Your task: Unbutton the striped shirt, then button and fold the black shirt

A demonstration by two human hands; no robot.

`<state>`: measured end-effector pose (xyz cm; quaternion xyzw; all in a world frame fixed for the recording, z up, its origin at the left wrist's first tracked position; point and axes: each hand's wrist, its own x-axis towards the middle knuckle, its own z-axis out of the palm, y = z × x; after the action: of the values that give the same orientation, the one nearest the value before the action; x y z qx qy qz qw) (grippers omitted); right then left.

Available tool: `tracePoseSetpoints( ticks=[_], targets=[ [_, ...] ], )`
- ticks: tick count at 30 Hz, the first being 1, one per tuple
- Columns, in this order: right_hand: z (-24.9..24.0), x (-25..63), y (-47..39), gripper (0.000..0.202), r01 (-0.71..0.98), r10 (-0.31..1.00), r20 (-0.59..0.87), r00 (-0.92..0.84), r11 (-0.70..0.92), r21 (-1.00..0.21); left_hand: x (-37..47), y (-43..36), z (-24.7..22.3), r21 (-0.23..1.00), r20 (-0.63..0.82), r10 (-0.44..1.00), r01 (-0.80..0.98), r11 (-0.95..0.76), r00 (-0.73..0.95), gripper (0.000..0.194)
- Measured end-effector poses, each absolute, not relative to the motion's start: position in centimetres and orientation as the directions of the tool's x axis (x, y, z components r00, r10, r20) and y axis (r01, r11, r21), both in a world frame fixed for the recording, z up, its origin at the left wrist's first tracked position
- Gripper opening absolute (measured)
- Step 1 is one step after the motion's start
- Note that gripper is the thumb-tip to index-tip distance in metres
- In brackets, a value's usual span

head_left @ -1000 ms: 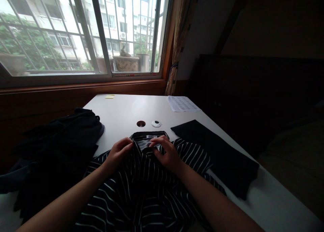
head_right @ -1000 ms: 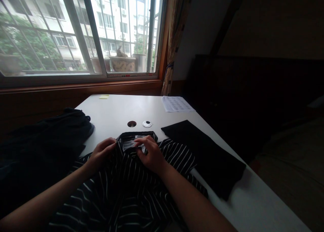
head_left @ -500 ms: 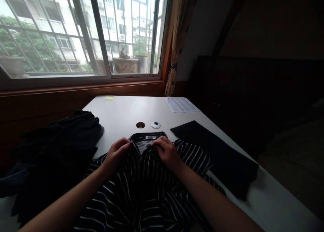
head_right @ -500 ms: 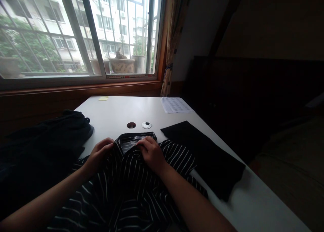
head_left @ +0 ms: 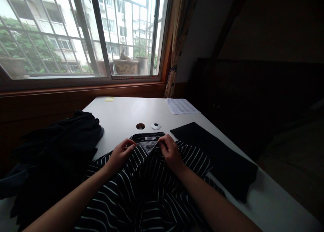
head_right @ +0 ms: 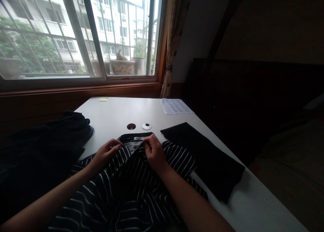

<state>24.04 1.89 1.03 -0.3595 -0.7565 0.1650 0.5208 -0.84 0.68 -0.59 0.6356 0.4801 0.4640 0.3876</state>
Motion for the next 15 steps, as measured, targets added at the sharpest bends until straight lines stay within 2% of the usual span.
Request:
tracePoseSetpoints(
  ticks=[3, 6, 10, 15],
  targets=[
    [0.9, 24.1, 1.9, 0.010, 0.378, 0.718, 0.666, -0.202, 0.684, -0.623, -0.8, 0.0, -0.1, 0.865, 0.381, 0.917, 0.303, -0.399, 0.119, 0.022],
    [0.8, 24.1, 2.0, 0.009, 0.390, 0.720, 0.663, -0.205, 0.682, -0.619, -0.6, -0.7, 0.6, 0.777, 0.477, 0.837, 0.317, -0.544, 0.266, 0.017],
    [0.8, 24.0, 2.1, 0.008, 0.406, 0.728, 0.661, -0.181, 0.667, -0.624, 0.1, -1.0, 0.6, 0.746, 0.396, 0.726, 0.264, -0.611, 0.563, 0.017],
    [0.7, 24.0, 2.2, 0.007, 0.413, 0.713, 0.676, -0.185, 0.681, -0.605, 0.3, -0.7, -0.3, 0.731, 0.340, 0.696, 0.288, -0.618, 0.632, 0.025]
  ],
)
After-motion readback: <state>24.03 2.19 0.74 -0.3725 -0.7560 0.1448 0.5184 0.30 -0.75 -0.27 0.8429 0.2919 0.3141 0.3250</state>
